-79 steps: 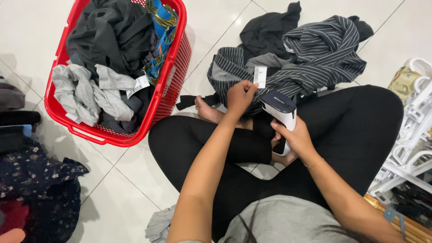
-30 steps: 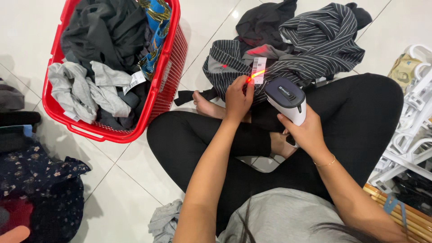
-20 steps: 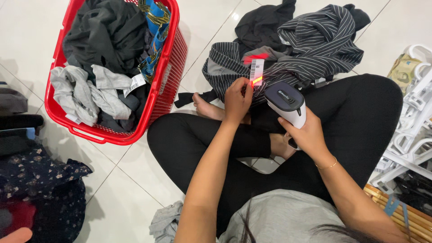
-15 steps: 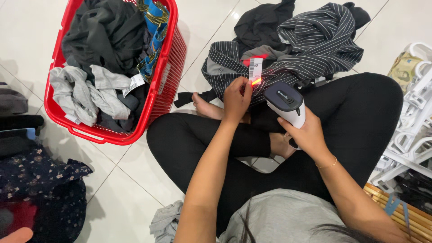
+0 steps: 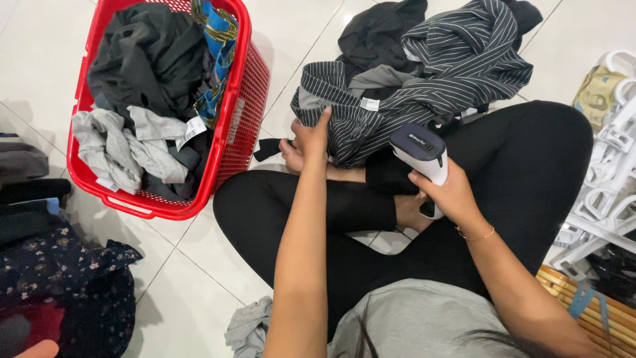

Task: The person sits on the floor and uses a handheld barcode scanner to scan tags on various clothing items. After scanning, the person places the clothes into a red laundry basket.

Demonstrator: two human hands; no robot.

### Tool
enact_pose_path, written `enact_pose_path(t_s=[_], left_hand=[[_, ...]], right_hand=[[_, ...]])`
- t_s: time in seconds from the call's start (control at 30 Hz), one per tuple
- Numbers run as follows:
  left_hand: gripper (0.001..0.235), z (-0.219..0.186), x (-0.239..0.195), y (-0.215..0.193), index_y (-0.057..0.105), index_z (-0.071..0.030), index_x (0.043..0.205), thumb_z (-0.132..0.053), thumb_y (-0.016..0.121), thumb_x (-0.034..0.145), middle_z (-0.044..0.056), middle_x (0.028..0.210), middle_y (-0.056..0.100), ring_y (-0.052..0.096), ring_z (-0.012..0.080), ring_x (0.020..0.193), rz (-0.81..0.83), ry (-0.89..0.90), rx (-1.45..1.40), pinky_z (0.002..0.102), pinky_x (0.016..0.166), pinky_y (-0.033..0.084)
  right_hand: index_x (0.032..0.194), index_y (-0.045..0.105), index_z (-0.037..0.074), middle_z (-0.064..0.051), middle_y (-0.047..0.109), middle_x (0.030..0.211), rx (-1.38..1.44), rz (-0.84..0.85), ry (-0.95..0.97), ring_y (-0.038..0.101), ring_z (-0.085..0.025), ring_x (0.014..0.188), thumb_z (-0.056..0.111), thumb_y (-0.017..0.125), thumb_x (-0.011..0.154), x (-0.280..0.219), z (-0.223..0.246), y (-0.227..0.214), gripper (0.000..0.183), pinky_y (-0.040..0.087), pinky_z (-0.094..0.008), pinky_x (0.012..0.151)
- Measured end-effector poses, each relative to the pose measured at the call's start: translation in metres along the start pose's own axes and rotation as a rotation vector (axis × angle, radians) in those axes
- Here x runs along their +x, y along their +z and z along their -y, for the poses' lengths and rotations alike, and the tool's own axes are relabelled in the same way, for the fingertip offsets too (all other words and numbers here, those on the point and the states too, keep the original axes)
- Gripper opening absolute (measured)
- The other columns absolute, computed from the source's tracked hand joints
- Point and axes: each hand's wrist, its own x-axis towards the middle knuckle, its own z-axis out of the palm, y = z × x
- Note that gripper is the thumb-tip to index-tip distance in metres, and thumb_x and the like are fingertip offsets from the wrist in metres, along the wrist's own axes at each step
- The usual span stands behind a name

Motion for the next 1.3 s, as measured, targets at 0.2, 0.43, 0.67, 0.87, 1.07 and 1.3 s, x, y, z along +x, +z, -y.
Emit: enact_pose_path(t_s=[0.2,0.43,0.67,0.87,1.07,1.3], left_hand=[[0.034,0.043,0.044,0.047,0.064,-0.009,0.114,-0.015,0.079,0.085,0.016,0.090,0.062,0.058,0.0382,0.093,-0.373,0.750,-0.051,0.048,0.089,0.046],[0.072,0.060,0.005,0.091,0.051,-0.011,0.130,-0.017,0.076,0.063,0.012,0.147,0.056,0.055,0.0447,0.131,-0.063,1.413,0.318,0.066,0.110,0.038],[0.112,0.028,-0.026,0.152,0.036,-0.036,0.158,-0.059,0.094,0.065,0.024,0.132,0.059,0.061,0.0587,0.118,0.073,1.113,1.068,0.084,0.092,0.042],[0.027,0.029,-0.008,0.177,0.061,-0.024,0.096,-0.020,0.074,0.073,0.013,0.094,0.055,0.064,0.0368,0.064,-0.428,1.409,0.762,0.067,0.062,0.055],[0.058,0.031,0.034,0.119,0.059,-0.038,0.130,-0.024,0.079,0.078,-0.001,0.122,0.055,0.074,0.0407,0.083,0.179,0.893,0.648,0.057,0.074,0.063],[0.056,0.039,0.057,-0.014,0.053,-0.001,0.146,-0.008,0.063,0.092,0.026,0.142,0.058,0.048,0.0374,0.141,0.182,0.840,-0.169,0.050,0.123,0.033]], right_hand=[[0.093,0.064,-0.001,-0.015,0.058,0.049,0.221,0.001,-0.090,0.066,-0.023,0.047,0.001,0.078,0.086,0.008,-0.005,-0.005,0.016,0.056,-0.035,0.053],[0.120,0.056,-0.007,-0.020,0.062,0.091,0.631,-0.157,-0.352,0.055,-0.015,0.045,-0.004,0.064,0.094,0.024,-0.023,-0.016,0.028,0.058,-0.039,0.046],[0.123,0.058,-0.006,-0.019,0.060,0.092,0.749,-0.174,-0.333,0.053,-0.014,0.045,-0.002,0.063,0.095,0.026,-0.023,-0.021,0.029,0.058,-0.038,0.044],[0.123,0.057,-0.008,-0.018,0.060,0.092,0.794,-0.171,-0.315,0.052,-0.015,0.045,-0.003,0.061,0.096,0.031,-0.022,-0.024,0.027,0.057,-0.038,0.042],[0.123,0.056,-0.008,-0.018,0.059,0.090,0.816,-0.173,-0.310,0.051,-0.016,0.045,-0.003,0.061,0.096,0.032,-0.024,-0.022,0.029,0.057,-0.039,0.042],[0.123,0.056,-0.007,-0.018,0.061,0.091,0.819,-0.170,-0.291,0.053,-0.017,0.046,-0.001,0.063,0.096,0.032,-0.030,-0.021,0.029,0.058,-0.041,0.044]])
